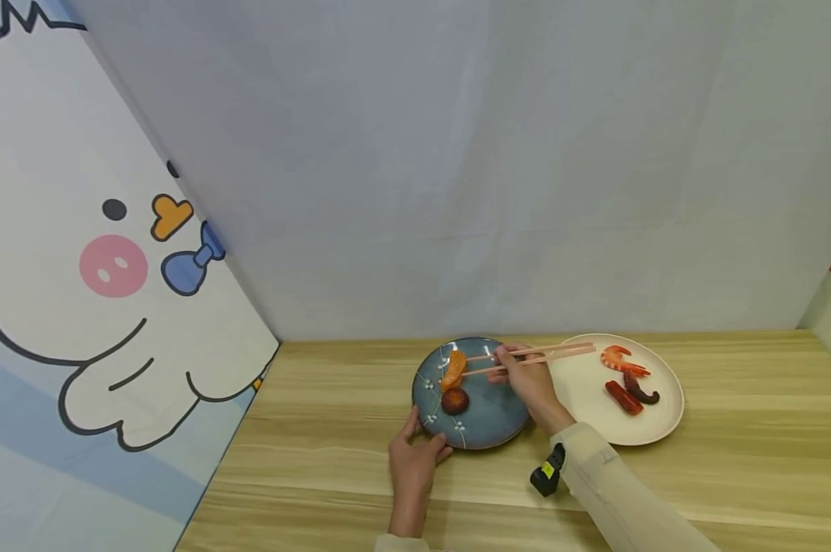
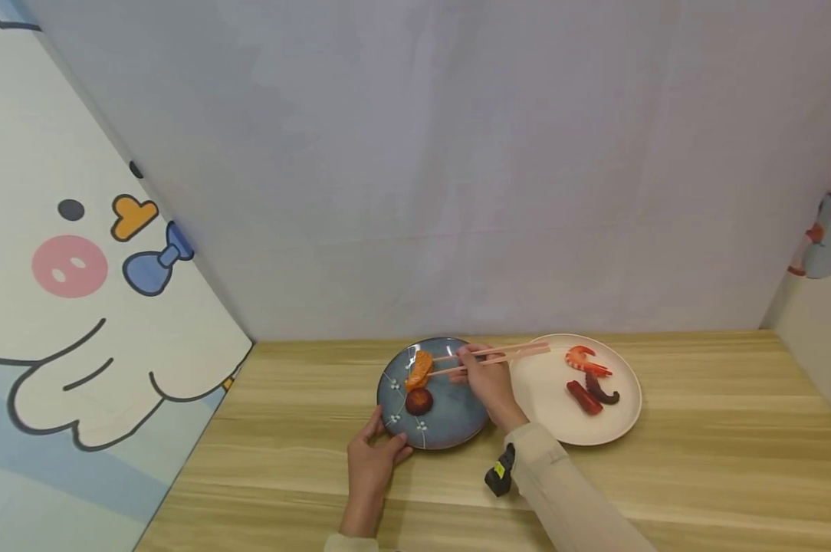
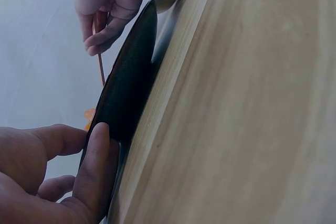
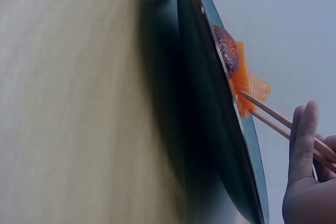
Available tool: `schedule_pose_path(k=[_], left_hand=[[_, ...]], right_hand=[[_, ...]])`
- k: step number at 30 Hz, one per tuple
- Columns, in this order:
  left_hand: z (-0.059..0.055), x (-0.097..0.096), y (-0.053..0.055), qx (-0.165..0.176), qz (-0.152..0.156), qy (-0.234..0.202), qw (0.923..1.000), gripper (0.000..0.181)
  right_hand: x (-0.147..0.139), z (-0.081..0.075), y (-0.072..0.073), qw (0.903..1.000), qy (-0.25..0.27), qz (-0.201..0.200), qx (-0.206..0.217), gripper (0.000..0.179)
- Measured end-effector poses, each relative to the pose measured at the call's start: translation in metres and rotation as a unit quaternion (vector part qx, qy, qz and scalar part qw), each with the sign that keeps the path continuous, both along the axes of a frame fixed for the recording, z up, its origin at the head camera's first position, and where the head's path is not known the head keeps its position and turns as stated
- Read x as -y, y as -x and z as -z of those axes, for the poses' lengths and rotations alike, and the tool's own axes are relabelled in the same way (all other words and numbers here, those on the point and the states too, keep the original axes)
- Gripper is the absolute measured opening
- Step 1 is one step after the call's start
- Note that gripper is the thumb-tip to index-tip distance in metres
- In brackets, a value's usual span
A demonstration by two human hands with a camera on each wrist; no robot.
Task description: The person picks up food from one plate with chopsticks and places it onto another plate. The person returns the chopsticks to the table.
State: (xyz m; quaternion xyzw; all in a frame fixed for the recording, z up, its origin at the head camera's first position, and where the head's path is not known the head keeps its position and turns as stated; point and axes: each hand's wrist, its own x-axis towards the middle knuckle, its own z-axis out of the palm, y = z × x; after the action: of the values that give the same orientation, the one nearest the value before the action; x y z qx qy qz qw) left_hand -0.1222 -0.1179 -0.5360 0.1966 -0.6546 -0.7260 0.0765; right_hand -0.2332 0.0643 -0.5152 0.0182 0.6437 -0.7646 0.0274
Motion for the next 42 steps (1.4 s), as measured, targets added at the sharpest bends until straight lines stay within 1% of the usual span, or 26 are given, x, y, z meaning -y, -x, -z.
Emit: schedule_pose_path(k=[6,8,12,14,18,21,23,33,37,40,42], left_hand=[[0.000,0.001,0.000,0.000,-0.001,-0.001,1.0000,0.079],[0.001,0.001,0.001,0.003,-0.001,-0.001,1.0000,0.079],[0.001,0.002,0.002,0.008,0.002,-0.001,1.0000,0.079],[0.001,0.003,0.003,0.010,0.003,-0.001,0.9999,0.079],[0.002,0.004,0.003,0.011,0.003,-0.002,0.9999,0.080],[0.001,0.004,0.003,0.010,0.003,-0.003,0.9999,0.080],[0.001,0.004,0.003,0.009,0.001,-0.004,0.9999,0.080],[-0.002,0.004,-0.001,0.010,0.004,-0.003,0.9999,0.079],[-0.001,0.003,0.000,0.006,0.003,-0.005,1.0000,0.079],[-0.002,0.003,0.000,0.002,0.000,-0.008,1.0000,0.079],[-0.001,0.003,0.000,0.001,0.000,-0.008,1.0000,0.079]], right_hand=[[-0.002,-0.002,-0.002,0.9999,0.004,-0.002,-0.009,0.030],[-0.004,-0.003,-0.002,0.9998,-0.006,-0.005,-0.020,0.029],[-0.008,-0.007,-0.002,0.9971,-0.045,-0.022,-0.058,0.028],[-0.009,-0.008,-0.001,0.9938,-0.069,-0.039,-0.079,0.027],[-0.010,-0.007,0.000,0.9844,-0.105,-0.084,-0.113,0.027],[-0.009,-0.007,0.000,0.9759,-0.124,-0.118,-0.136,0.028],[-0.007,-0.008,0.001,0.9712,-0.136,-0.132,-0.145,0.028],[0.003,-0.017,0.004,0.9552,-0.182,-0.180,-0.148,0.025],[0.006,-0.017,0.005,0.9501,-0.188,-0.188,-0.163,0.024],[0.010,-0.015,0.004,0.9526,-0.185,-0.173,-0.169,0.024],[0.014,-0.014,0.002,0.9557,-0.188,-0.151,-0.168,0.023]])
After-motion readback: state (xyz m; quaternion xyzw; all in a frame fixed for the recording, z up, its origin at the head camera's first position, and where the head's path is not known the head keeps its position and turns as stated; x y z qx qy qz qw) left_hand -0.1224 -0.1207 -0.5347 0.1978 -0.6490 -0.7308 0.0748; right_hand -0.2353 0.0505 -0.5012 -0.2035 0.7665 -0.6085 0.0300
